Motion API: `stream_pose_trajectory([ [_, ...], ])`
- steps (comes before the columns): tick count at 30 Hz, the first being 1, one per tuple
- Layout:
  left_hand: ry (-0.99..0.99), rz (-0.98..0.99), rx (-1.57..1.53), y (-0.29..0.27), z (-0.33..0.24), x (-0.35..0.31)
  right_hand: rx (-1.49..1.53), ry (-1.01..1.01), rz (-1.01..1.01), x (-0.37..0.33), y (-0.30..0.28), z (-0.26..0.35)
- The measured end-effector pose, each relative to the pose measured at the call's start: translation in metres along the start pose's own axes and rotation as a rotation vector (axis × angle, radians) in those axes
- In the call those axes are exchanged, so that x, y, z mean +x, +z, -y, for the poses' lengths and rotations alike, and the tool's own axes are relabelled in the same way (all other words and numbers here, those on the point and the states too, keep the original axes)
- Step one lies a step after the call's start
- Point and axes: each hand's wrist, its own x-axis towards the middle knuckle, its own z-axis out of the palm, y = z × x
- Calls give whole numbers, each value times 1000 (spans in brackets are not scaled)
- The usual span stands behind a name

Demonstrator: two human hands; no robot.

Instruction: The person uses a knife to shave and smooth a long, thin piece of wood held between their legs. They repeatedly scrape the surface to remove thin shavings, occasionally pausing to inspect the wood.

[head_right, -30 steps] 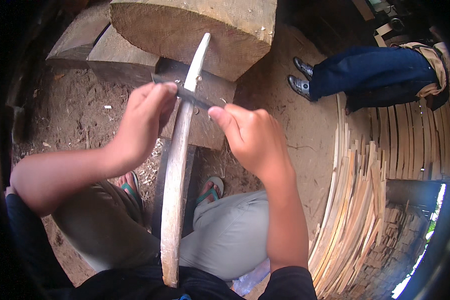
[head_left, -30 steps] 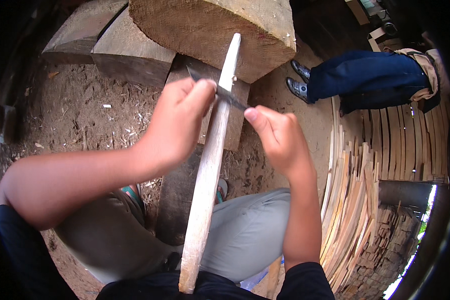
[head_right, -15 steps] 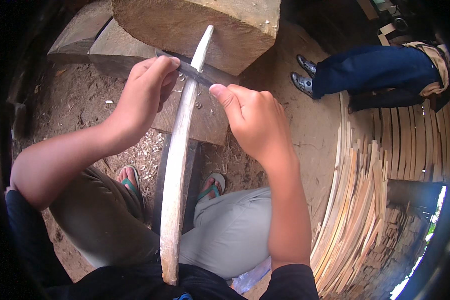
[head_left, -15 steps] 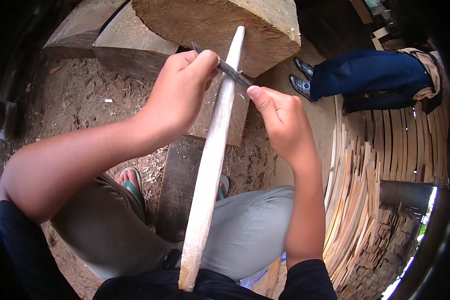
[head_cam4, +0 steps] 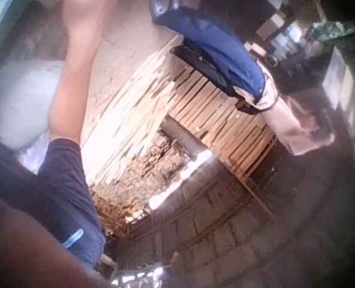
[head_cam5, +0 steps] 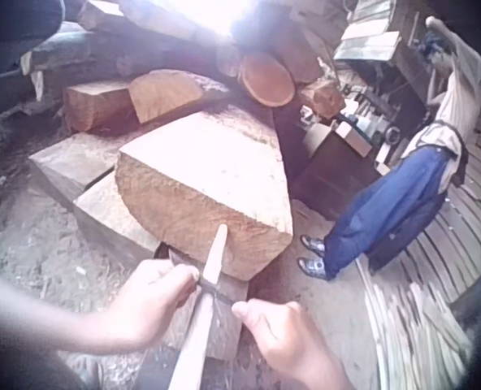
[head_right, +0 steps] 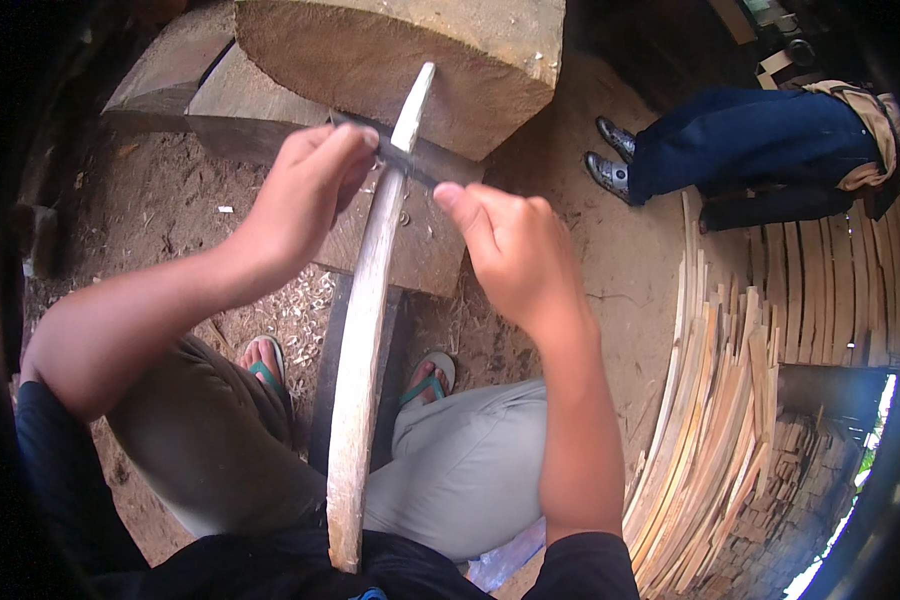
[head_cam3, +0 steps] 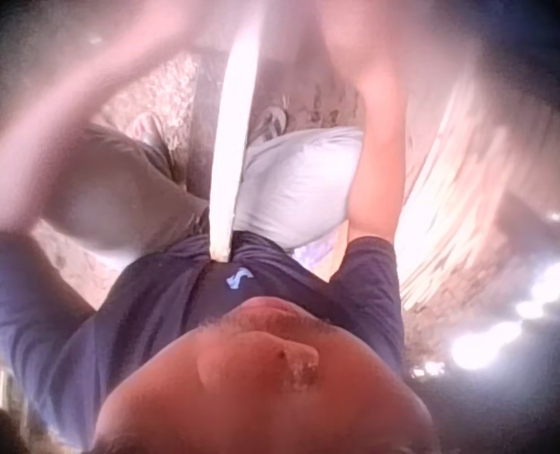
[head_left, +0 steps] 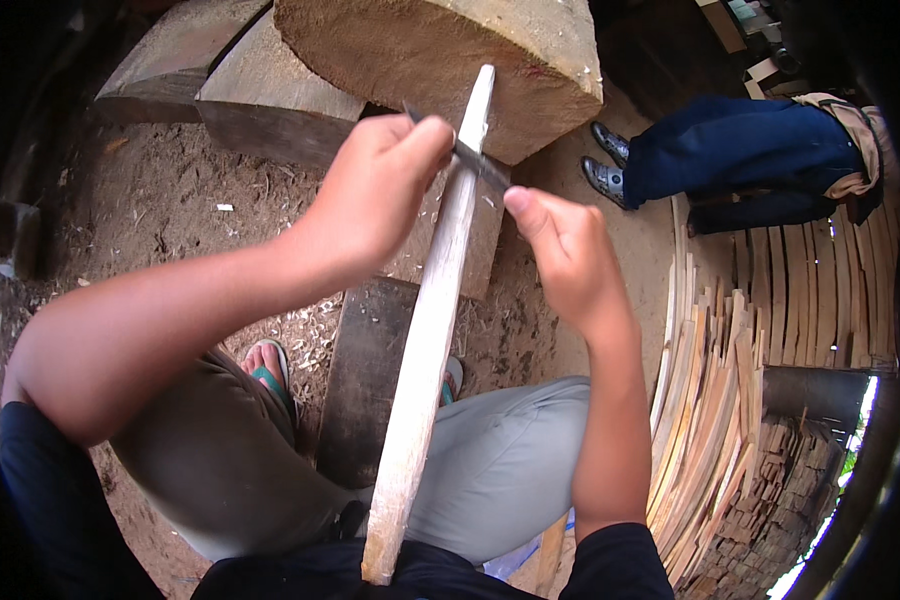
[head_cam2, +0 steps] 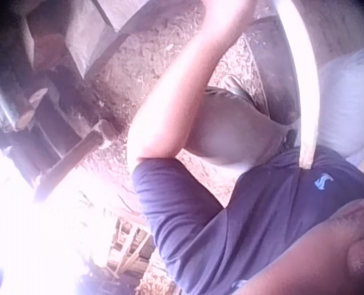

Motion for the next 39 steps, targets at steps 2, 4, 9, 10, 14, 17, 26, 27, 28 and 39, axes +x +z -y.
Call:
stream_pose_trajectory([
  [2,17,-31,-16,-1,-5,5,-2,-5,-17,9,1,1],
  [4,-47,-50,-27,1,-8,1,17,1,-3,8,1,1],
  [9,-4,-49,26,-1,-3,3,48,26,7,2,2,3],
  [10,-14,-49,45,-1,-6,7,46,19,4,4,2,2],
  [14,-70,-80,30,1,-11,1,48,29,23,9,2,1],
  [17,-59,-22,6,-1,-7,-3,56,39,19,-1,2,2],
  [26,-113,-13,-13,2,-14,-14,98,48,60,-3,0,1],
  [27,-79,10,-4,0,-8,-12,88,48,61,-2,-1,0],
  [28,-46,33,5,-2,-3,-8,78,47,63,-1,-3,2],
  [39,-34,2,-77,-4,-1,-3,-1,26,19,-3,2,5],
])
